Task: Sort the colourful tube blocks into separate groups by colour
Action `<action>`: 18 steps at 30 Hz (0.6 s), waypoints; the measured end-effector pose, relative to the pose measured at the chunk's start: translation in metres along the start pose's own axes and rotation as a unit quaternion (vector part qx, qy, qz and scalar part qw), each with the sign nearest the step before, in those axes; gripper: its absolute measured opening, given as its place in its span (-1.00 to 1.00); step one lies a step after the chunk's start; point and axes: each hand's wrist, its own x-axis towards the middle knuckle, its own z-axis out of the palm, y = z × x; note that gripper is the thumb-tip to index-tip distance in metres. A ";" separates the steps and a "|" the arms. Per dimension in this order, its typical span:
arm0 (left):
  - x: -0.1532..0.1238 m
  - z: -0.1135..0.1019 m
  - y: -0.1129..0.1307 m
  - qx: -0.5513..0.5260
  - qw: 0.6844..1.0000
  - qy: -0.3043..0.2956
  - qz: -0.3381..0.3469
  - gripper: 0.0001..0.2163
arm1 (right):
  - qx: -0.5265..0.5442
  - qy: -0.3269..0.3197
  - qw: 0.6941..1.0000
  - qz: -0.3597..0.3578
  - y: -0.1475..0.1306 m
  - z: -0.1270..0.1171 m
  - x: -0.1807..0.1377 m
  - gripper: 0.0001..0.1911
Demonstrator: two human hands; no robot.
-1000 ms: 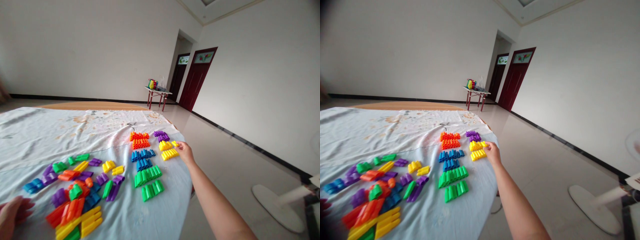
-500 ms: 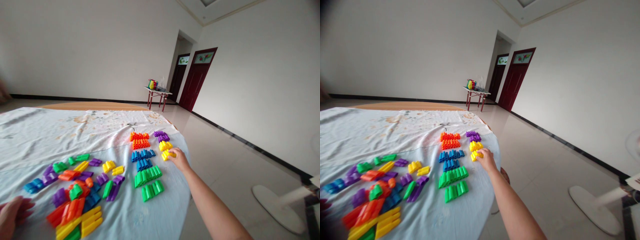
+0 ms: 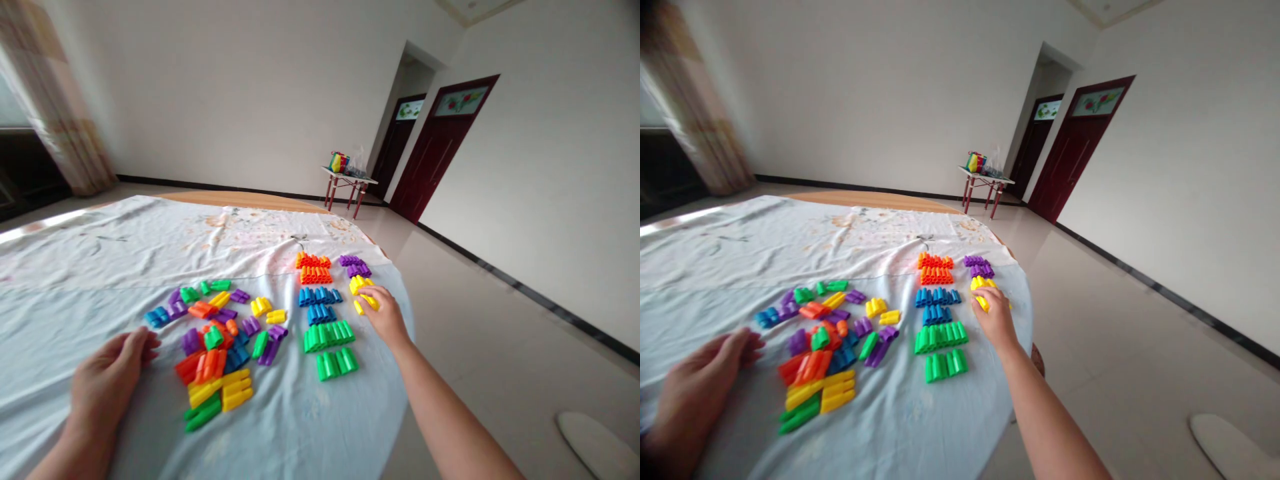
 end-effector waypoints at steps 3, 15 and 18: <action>0.003 -0.004 -0.005 -0.074 0.996 -0.028 -0.048 -0.70 | 0.087 -0.051 0.994 -0.052 -0.053 0.020 -0.007 -0.83; 0.004 -0.002 -0.013 -0.138 0.988 -0.052 -0.043 -0.67 | 0.150 -0.250 0.942 -0.165 -0.161 0.112 -0.041 -0.69; 0.004 -0.002 -0.012 -0.145 0.987 -0.057 -0.041 -0.67 | 0.150 -0.271 0.931 -0.194 -0.170 0.122 -0.046 -0.66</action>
